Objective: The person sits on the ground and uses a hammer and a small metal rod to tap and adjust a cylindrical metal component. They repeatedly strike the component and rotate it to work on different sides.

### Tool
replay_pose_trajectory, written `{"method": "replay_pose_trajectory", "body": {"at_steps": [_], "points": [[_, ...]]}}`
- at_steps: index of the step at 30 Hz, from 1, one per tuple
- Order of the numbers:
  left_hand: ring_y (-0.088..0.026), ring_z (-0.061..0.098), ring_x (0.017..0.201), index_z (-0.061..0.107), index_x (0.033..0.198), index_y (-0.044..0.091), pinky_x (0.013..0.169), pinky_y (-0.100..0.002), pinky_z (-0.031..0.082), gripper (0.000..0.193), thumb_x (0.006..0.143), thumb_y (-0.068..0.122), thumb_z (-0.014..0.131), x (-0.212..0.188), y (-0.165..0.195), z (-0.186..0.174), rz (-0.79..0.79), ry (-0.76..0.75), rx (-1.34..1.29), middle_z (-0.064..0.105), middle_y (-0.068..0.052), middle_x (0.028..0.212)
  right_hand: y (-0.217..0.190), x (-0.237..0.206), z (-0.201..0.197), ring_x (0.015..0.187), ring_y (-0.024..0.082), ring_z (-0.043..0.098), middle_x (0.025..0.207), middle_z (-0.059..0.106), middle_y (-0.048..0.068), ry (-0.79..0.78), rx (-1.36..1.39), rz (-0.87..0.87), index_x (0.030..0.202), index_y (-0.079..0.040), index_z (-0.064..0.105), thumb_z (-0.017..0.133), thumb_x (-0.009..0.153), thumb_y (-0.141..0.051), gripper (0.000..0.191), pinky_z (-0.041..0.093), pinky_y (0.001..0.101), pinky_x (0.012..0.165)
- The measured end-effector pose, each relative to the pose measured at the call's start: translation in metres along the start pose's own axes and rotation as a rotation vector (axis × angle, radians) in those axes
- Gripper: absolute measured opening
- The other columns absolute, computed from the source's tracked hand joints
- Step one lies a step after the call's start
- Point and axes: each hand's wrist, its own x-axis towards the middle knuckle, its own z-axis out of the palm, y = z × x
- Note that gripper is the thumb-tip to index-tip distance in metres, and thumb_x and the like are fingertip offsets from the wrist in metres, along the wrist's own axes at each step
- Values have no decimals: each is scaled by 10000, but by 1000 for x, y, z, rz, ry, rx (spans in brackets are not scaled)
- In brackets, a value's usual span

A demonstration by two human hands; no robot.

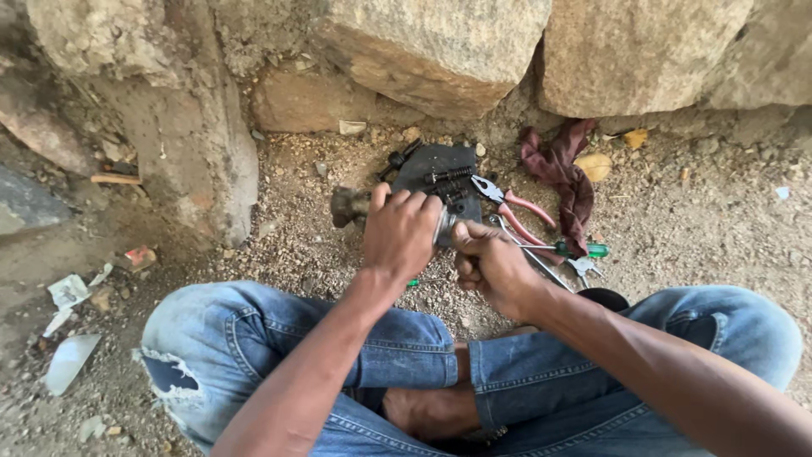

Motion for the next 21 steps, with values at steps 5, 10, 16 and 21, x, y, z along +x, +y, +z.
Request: {"method": "replay_pose_trajectory", "body": {"at_steps": [5,10,16,21], "points": [[-204,675,675,735,845,108,609,-444,574,192,684,52,823,15,-30,-29,-208,-1143,-369,708,-39,773,-17,4,-10,626,126,643,691,678,-10,-166,-1158,-647,917,-136,744,584,856,13,226,537,338,543],[-188,651,626,716,838,101,688,-461,548,58,811,61,684,1,-11,-32,-259,-744,-271,716,-55,724,-20,10,-4,622,146,563,688,617,-1,-248,-1103,-866,934,-174,716,596,872,-32,196,468,347,553],[-168,660,693,688,833,123,932,-476,478,62,892,106,700,4,10,-24,-49,-55,69,722,-42,757,-12,6,11,508,117,505,605,591,30,47,-464,-176,836,-116,702,539,1077,-138,292,394,317,464],[-159,620,667,739,826,93,816,-497,573,139,698,73,789,21,-28,-43,-216,-1265,-363,704,-27,752,-47,5,6,691,179,617,795,691,19,-535,-1319,-1344,901,-141,678,337,1120,-149,406,520,343,597]]}}
